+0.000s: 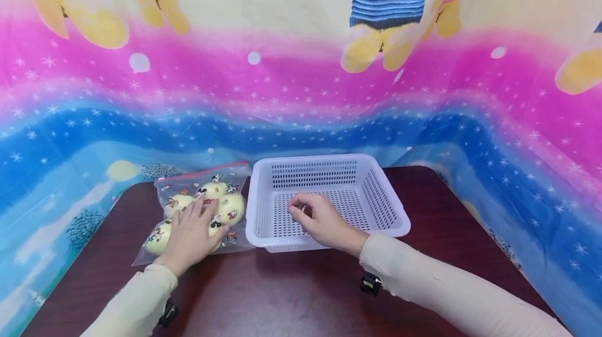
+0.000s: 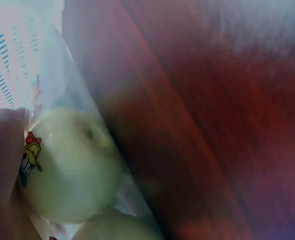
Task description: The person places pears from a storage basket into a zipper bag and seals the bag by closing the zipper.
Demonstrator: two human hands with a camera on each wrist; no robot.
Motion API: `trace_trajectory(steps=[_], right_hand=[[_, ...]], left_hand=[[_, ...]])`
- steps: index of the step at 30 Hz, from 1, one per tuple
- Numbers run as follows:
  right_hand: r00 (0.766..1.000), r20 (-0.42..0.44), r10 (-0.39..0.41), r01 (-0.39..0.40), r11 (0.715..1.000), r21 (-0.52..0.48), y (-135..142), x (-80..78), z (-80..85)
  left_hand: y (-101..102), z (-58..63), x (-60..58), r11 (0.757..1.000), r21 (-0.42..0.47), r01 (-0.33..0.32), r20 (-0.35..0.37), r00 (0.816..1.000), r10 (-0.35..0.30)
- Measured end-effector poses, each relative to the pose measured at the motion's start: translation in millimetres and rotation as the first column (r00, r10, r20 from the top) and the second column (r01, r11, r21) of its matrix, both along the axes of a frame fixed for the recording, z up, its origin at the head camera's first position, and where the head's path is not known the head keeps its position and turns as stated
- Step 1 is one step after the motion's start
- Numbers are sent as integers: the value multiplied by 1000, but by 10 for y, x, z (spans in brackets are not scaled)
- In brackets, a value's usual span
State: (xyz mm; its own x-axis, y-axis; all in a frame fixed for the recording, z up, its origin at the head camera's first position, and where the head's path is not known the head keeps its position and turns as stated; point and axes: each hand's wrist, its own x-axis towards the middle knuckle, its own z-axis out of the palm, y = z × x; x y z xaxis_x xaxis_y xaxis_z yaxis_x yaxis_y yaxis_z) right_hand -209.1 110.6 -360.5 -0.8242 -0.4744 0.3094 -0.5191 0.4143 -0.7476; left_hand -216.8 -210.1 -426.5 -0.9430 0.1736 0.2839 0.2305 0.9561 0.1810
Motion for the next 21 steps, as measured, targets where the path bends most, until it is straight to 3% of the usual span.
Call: trace_trajectory(steps=[10,21], right_hand=[[1000,20,5,-5,1000,-21,29,-1,-13],[1000,23,9,-9,1000,-8,51,4,0]], left_hand=[[-64,17,-14,997,-15,74,75,994,-73],[-135,45,68,985,-37,166,70,984,-163]])
